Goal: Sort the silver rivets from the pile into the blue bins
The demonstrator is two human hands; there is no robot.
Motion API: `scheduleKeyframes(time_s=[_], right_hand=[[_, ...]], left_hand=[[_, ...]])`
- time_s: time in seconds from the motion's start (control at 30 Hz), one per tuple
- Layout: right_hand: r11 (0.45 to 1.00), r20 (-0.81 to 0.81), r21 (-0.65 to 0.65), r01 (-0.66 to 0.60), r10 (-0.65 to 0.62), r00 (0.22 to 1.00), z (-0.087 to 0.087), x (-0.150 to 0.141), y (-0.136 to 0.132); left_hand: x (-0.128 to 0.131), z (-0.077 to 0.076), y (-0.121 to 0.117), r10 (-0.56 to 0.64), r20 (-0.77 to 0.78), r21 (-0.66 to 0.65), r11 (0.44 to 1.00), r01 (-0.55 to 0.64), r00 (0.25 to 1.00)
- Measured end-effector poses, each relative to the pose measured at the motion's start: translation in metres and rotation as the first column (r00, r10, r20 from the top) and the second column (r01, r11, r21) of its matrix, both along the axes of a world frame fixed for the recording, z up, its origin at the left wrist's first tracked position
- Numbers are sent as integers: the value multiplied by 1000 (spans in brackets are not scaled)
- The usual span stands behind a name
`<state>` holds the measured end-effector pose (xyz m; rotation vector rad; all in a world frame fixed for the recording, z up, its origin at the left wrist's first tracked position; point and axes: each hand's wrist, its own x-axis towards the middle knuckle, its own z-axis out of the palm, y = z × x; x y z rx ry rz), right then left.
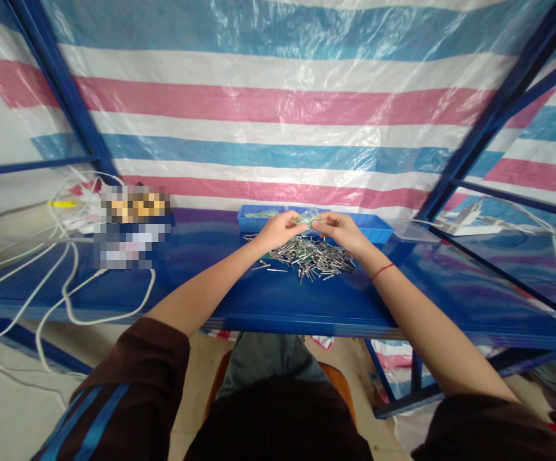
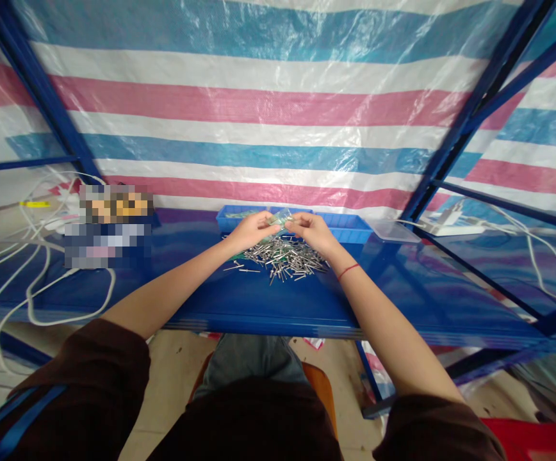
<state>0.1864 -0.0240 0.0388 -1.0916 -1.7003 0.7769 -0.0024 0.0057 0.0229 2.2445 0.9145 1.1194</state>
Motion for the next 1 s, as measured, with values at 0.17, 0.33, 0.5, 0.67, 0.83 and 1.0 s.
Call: scheduleKeyframes(time_s=[0.17, 0.33, 0.5, 0.67, 0.83, 1.0], right_hand=[[987, 15, -137, 90, -89, 996, 5, -4, -8], [997, 60, -82, 0, 5, 998, 1, -4, -5], [960, 166, 253, 118, -163, 972, -3, 2, 3], [832, 367, 554, 34, -280, 887, 3, -1, -9], [776, 501, 629, -42, -363, 785, 4, -9, -17], [753, 441, 658, -25, -358, 823, -1, -10, -12]], left_hand=[[-3, 11, -13, 130, -123, 348, 934, -80, 984], [-5, 16, -21, 176, -347, 514, 857, 29, 921], [-8, 17, -14, 170, -258, 352, 933, -71, 951], [-8, 17, -5, 68, -111, -125, 989, -82, 991], [-7, 17, 5, 20, 46, -205, 979, -10, 999], [-28, 19, 30, 358, 233, -119, 933, -338, 904]])
